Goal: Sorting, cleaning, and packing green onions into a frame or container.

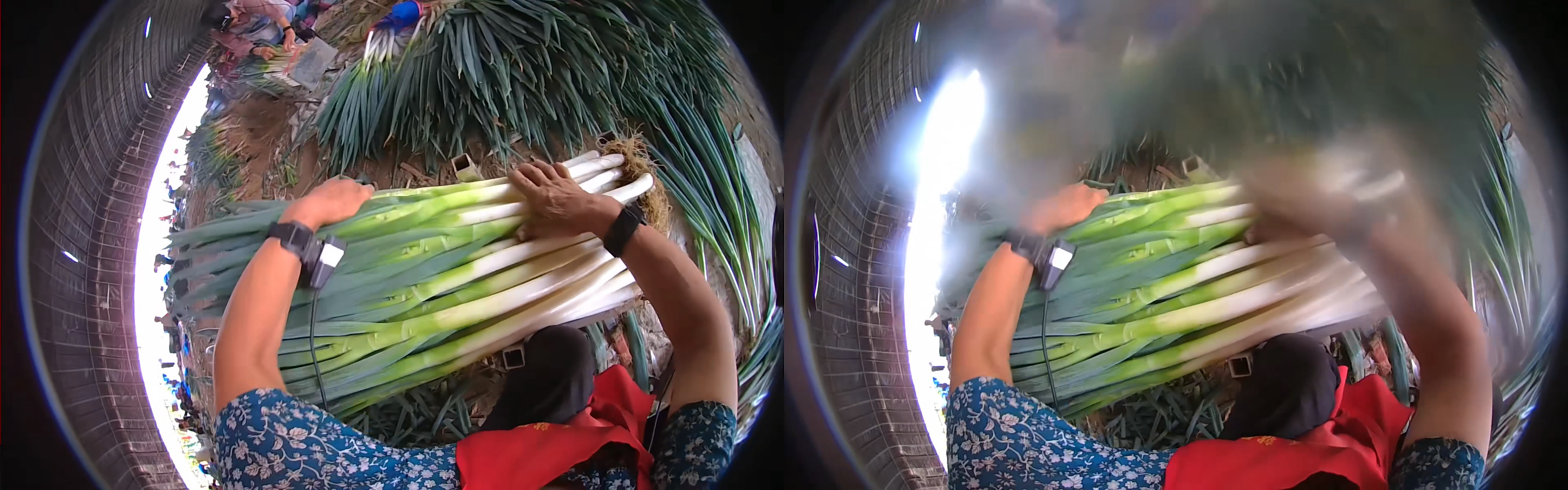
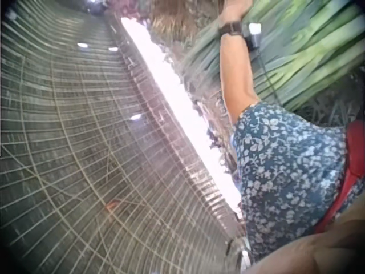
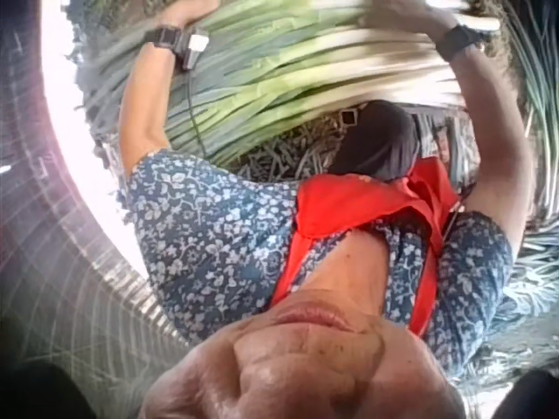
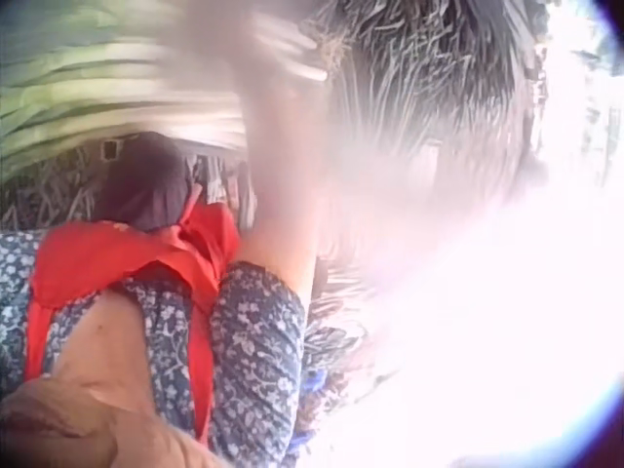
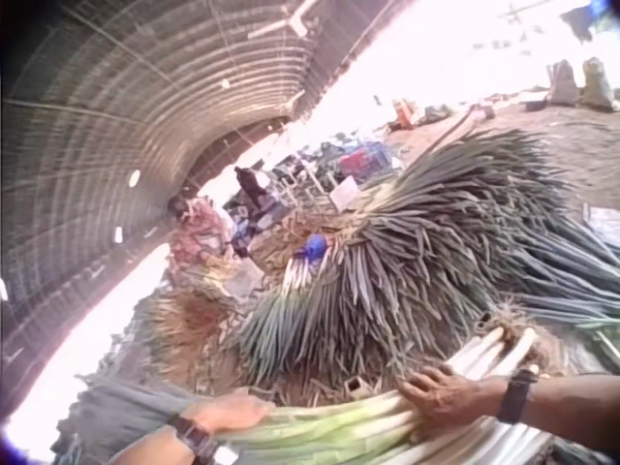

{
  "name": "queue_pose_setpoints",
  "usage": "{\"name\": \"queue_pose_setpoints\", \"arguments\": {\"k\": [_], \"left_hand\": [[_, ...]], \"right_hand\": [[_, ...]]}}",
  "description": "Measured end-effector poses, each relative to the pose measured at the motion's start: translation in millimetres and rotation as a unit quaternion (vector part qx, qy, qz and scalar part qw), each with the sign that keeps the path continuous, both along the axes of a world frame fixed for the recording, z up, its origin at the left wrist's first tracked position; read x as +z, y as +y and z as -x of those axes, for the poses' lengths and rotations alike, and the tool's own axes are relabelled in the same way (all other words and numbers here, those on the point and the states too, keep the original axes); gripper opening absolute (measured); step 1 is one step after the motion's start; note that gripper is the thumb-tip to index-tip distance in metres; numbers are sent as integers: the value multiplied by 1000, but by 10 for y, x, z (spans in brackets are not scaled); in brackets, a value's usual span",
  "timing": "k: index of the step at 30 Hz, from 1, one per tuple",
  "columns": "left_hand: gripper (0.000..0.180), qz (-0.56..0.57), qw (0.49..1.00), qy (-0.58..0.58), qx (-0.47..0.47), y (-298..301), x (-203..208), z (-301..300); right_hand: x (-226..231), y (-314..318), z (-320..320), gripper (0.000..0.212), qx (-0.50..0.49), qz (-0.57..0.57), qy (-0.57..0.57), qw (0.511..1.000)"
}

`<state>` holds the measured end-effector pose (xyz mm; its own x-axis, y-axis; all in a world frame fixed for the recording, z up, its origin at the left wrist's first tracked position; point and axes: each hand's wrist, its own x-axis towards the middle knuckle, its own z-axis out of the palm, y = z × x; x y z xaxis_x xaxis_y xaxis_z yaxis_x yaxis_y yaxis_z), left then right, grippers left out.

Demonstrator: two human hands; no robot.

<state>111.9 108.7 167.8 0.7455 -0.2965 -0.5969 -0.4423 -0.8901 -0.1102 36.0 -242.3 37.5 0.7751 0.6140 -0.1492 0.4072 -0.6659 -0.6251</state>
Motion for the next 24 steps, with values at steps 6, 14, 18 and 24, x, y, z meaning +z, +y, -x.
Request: {"name": "queue_pose_setpoints", "arguments": {"k": [6,14,18,24], "left_hand": [[47,84,990,-109,31,353,-238,461],[30,152,970,-112,-153,695,-586,-80],[30,-38,968,-218,-119,-53,14,302],[40,274,944,-84,-164,-2137,408,1312]], "right_hand": [[-68,73,168,91,45,-35,-138,989],[-368,154,53,78,-33,15,-218,975],[-18,302,78,67,-80,95,-122,985],[371,-33,294,89,-123,44,-265,955]]}}
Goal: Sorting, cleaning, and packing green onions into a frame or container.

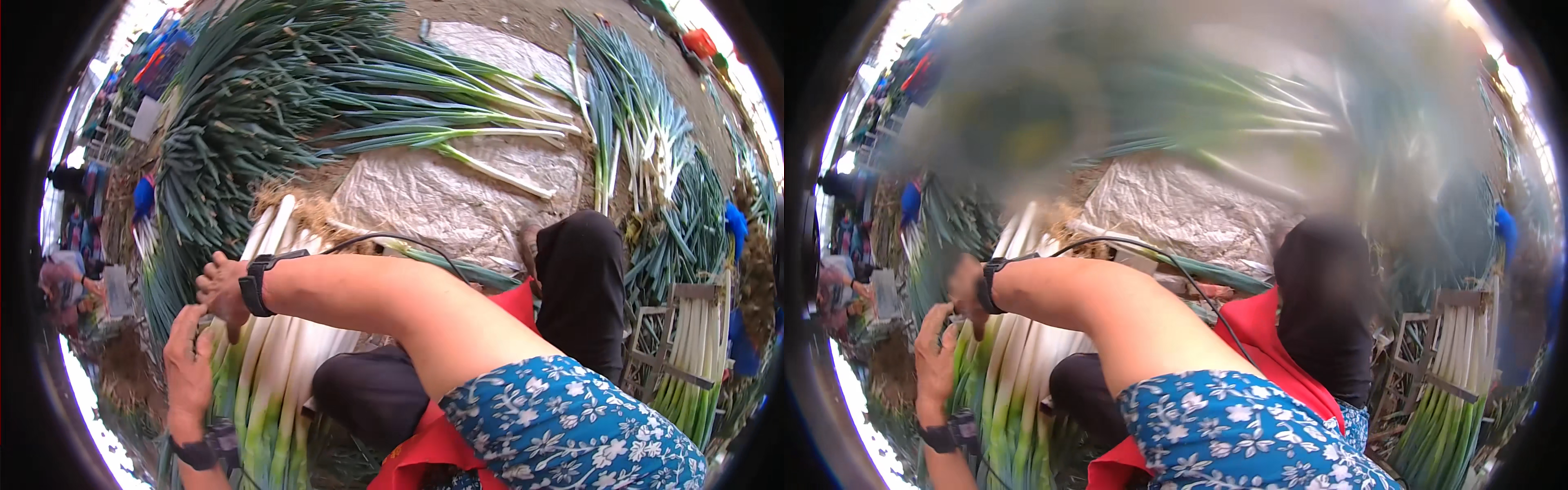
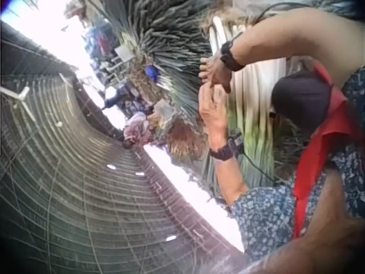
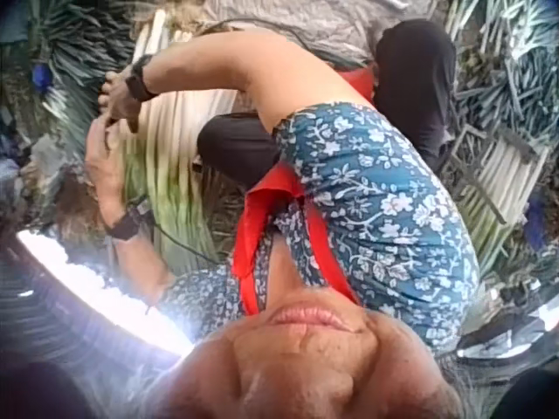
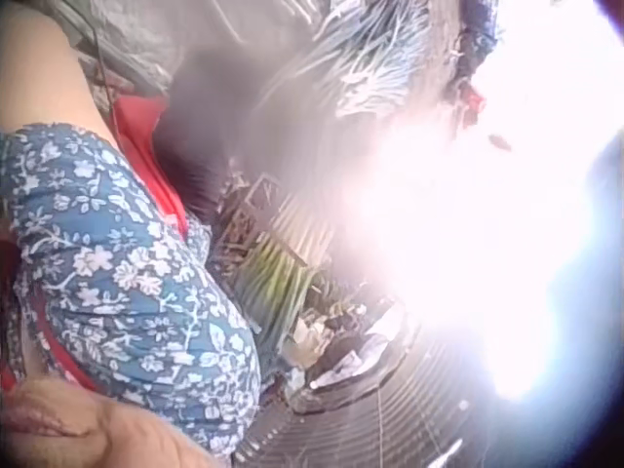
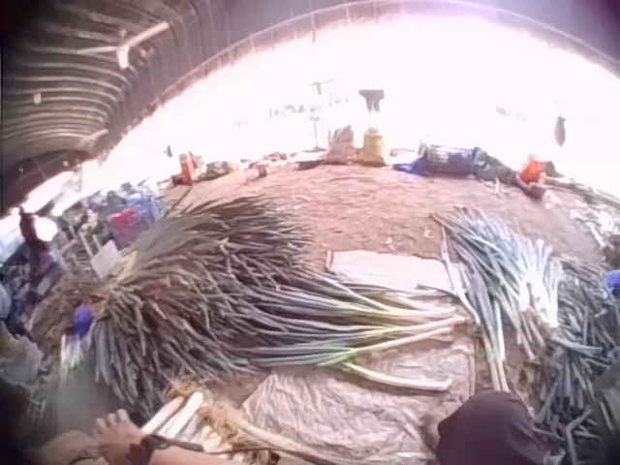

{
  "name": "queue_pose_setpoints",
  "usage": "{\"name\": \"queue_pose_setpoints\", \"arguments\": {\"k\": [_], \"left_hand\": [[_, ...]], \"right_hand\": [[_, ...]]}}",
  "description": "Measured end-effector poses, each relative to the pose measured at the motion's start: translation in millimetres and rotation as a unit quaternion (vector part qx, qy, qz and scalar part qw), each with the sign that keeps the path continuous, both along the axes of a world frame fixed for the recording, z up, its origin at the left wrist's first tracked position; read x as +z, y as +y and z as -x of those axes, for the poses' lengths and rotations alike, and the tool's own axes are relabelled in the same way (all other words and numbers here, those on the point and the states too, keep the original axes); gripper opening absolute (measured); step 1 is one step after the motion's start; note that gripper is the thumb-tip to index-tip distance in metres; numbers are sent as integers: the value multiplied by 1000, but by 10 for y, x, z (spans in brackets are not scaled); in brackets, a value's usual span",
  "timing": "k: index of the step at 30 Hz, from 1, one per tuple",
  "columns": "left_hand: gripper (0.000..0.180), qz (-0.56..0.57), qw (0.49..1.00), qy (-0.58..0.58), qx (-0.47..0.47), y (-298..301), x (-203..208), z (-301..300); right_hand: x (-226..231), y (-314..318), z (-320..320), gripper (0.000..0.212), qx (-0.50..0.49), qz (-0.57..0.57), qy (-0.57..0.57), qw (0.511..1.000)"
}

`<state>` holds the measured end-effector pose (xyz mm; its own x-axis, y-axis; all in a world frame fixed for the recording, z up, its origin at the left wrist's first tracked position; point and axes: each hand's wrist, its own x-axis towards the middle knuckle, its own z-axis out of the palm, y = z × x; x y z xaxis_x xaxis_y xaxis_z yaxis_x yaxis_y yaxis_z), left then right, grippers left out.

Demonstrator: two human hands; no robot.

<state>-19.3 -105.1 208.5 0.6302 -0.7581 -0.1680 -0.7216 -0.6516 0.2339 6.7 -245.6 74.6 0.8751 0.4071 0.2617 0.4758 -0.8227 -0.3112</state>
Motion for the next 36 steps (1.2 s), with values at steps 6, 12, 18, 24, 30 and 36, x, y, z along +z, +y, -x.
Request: {"name": "queue_pose_setpoints", "arguments": {"k": [6,12,18,24,30,36], "left_hand": [[44,100,983,-84,-132,-1032,-559,1049],[67,-100,991,-65,-58,-1140,-1327,896],[73,-181,976,-32,-113,-1238,-1606,506],[72,-238,959,-25,-151,-1115,-1742,430],[69,-267,950,-67,-149,-1055,-1839,372],[65,-297,948,-21,-110,-1084,-1754,474]], "right_hand": [[-349,-1789,1107,25,-176,-352,-201,897],[-2607,-3228,2614,31,-513,-280,179,792],[-3511,-4053,3342,25,-634,-138,257,717],[-3515,-5277,3326,63,-678,50,219,700],[-3961,-5990,3659,76,-696,151,191,675],[-3857,-5555,3494,41,-562,34,315,764]]}}
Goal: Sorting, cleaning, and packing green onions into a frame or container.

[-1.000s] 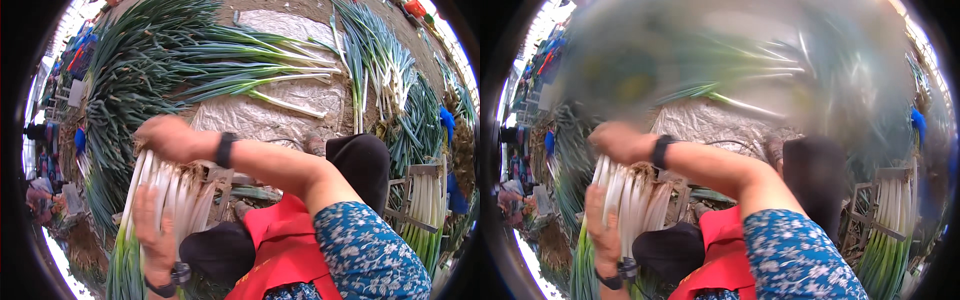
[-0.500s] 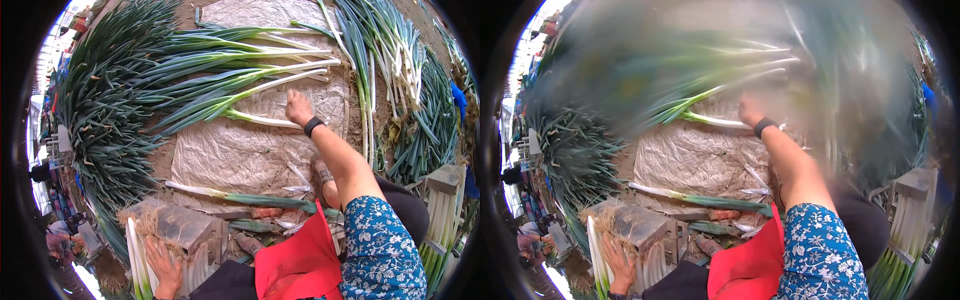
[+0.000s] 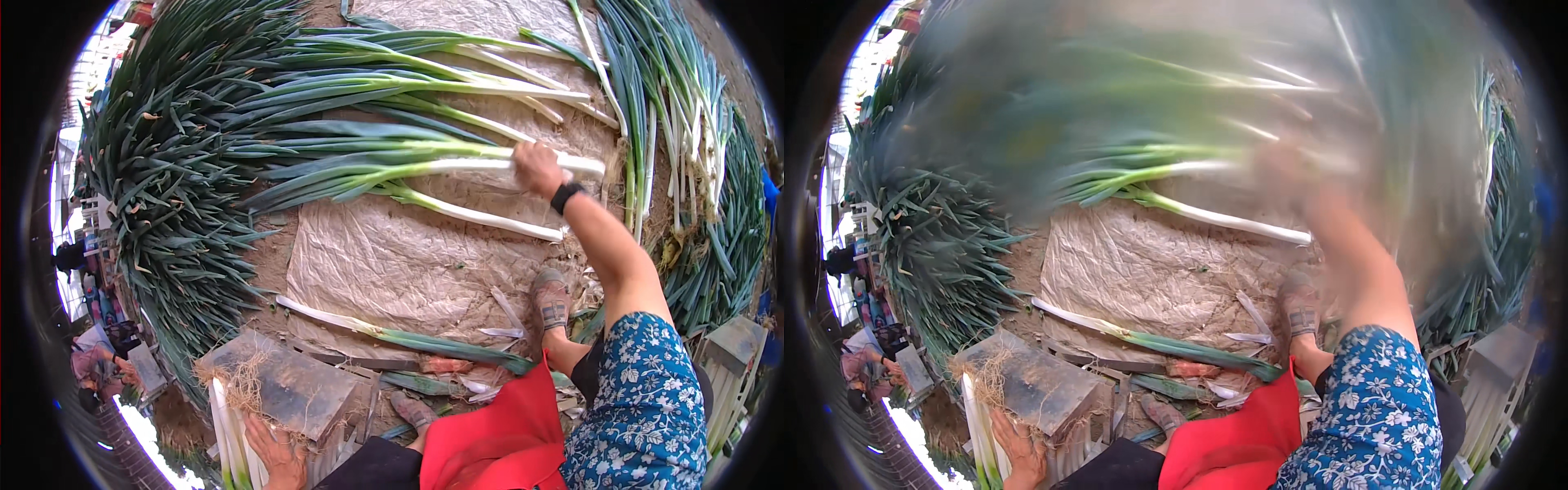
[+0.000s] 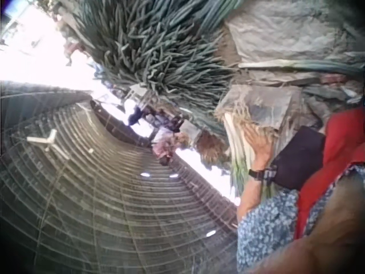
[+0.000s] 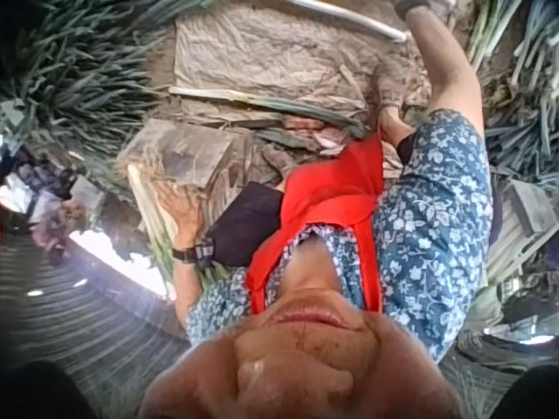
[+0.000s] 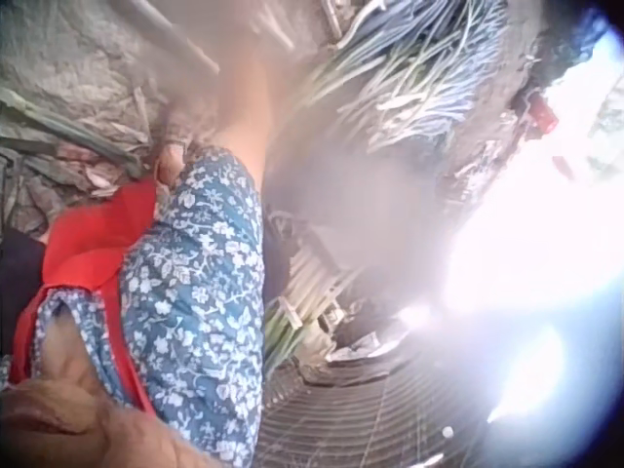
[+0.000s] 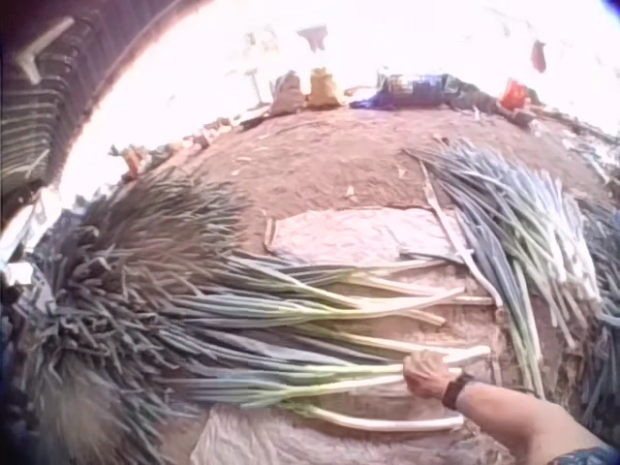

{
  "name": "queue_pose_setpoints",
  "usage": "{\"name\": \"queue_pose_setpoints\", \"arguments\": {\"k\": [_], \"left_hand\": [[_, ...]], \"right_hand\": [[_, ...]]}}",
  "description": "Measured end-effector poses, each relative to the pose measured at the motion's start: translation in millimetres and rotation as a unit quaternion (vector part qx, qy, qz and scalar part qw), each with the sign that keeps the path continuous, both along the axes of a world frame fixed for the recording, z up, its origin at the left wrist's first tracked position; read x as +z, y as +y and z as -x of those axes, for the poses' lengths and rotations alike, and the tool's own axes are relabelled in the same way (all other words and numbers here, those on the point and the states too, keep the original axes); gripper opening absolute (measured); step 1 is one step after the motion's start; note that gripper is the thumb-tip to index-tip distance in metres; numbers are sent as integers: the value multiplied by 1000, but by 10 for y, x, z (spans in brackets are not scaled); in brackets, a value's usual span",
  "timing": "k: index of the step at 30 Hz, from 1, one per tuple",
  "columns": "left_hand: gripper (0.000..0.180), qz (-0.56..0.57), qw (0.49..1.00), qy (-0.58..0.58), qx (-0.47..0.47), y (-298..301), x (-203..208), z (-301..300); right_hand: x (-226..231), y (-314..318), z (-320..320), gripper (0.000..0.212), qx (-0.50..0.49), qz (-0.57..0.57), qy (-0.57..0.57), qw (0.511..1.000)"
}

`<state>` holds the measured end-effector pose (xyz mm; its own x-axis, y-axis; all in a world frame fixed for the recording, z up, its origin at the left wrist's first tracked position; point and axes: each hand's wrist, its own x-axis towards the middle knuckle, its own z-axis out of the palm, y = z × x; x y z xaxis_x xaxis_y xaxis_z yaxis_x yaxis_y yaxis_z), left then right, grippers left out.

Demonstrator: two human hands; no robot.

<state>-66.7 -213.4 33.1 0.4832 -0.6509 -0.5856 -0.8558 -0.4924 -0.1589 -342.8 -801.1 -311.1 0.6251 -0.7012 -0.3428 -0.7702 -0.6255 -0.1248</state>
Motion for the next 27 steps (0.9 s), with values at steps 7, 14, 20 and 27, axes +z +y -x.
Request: {"name": "queue_pose_setpoints", "arguments": {"k": [7,14,20,27], "left_hand": [[61,60,996,24,-54,-90,-50,-45],[51,29,999,-5,-29,-271,-23,27],[61,74,997,-4,-12,-196,-103,9],[51,308,950,9,41,-554,139,592]], "right_hand": [[-3,1530,-36,31,16,34,-17,999],[324,1552,8,35,19,-158,-57,986],[1722,2193,-46,43,-10,-512,-148,846],[2934,3045,613,29,143,-554,-327,752]]}}
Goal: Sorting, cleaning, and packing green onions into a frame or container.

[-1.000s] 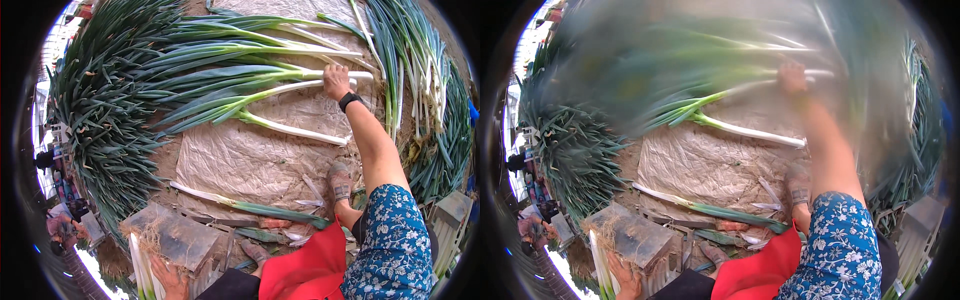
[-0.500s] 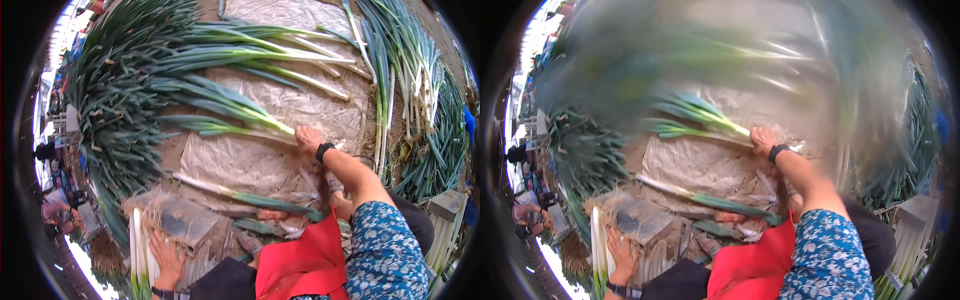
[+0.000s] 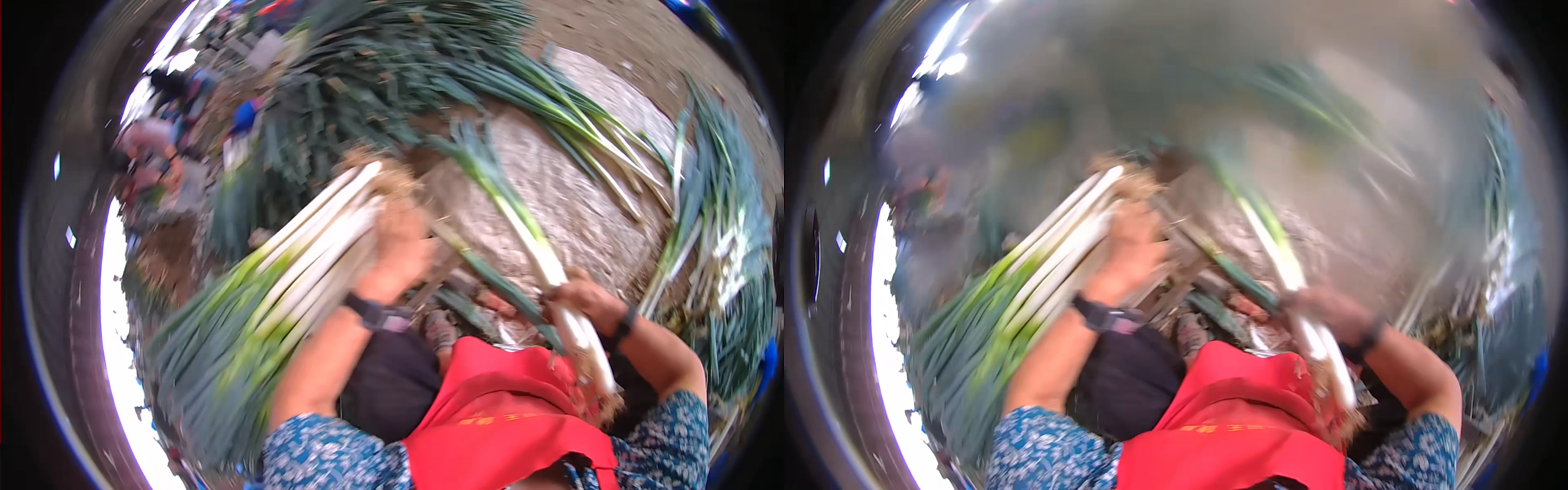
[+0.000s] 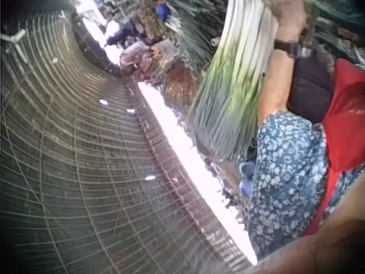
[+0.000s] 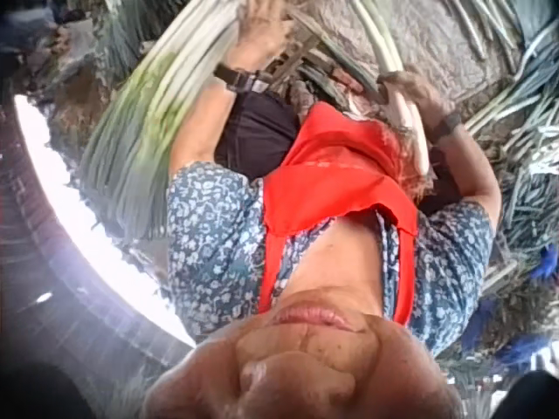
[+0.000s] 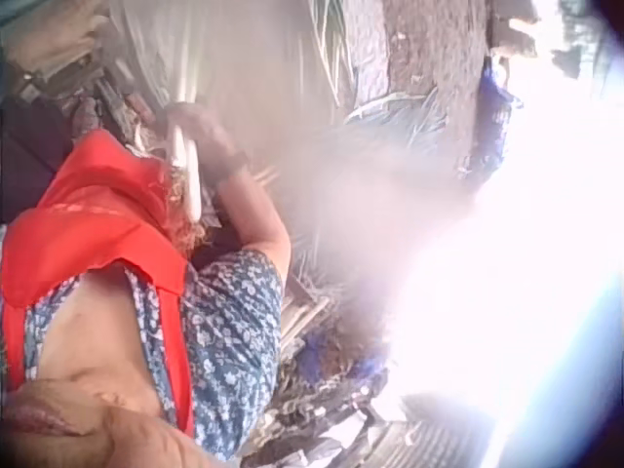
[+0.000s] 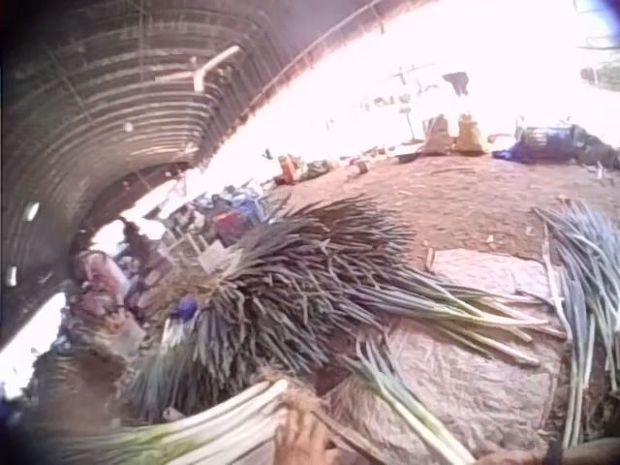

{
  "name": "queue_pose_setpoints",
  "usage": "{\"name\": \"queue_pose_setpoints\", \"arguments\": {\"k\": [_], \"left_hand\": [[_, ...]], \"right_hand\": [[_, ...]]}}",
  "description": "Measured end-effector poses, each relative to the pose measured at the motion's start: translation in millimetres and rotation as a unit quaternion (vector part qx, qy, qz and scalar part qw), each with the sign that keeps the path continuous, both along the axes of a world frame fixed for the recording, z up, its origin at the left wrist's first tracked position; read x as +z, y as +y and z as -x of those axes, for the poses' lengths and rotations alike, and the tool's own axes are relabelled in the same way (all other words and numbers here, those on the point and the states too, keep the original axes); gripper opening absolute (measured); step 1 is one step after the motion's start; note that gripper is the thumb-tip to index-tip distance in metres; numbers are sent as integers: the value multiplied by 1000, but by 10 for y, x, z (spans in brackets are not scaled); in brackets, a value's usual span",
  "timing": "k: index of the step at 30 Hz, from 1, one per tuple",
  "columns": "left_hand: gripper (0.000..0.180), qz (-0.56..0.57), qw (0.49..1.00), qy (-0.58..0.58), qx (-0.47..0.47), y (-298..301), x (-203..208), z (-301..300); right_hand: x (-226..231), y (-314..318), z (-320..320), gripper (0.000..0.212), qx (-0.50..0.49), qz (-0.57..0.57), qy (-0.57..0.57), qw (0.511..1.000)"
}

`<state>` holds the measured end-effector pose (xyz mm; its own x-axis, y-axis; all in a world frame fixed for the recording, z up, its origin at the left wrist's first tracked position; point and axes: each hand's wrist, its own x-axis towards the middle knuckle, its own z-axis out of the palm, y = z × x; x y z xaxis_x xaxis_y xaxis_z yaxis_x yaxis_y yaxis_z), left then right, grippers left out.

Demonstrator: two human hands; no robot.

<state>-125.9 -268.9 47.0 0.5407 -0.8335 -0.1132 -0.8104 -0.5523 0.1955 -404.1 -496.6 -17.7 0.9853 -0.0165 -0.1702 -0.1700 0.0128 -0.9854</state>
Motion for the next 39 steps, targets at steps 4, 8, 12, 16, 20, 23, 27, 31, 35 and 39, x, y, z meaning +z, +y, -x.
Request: {"name": "queue_pose_setpoints", "arguments": {"k": [4,8,12,16,20,23,27,31,35,39], "left_hand": [[88,209,908,357,72,-160,67,1101],[99,402,511,744,156,-66,163,1371],[46,546,368,739,145,364,671,1124],[36,616,415,648,165,1225,1206,882],[37,702,415,551,179,1850,1188,767],[47,703,363,581,189,2213,1015,750],[50,729,328,580,158,2446,761,769],[56,750,330,556,135,2425,791,807],[56,762,400,496,112,2363,910,819],[61,785,428,435,106,2426,1139,959]], "right_hand": [[1053,490,313,35,-98,-249,180,947],[1319,975,460,45,-56,-43,129,989],[1593,1303,237,60,43,45,73,995],[1747,1660,-360,51,101,-33,4,994],[1793,2027,-751,34,110,208,-74,969],[1651,2046,-831,25,49,142,-38,988],[1275,1530,-804,25,-94,209,1,973],[933,375,-477,38,-129,613,-11,780],[1352,849,-585,72,-104,434,7,895],[1648,2244,-819,99,199,405,-220,865]]}}
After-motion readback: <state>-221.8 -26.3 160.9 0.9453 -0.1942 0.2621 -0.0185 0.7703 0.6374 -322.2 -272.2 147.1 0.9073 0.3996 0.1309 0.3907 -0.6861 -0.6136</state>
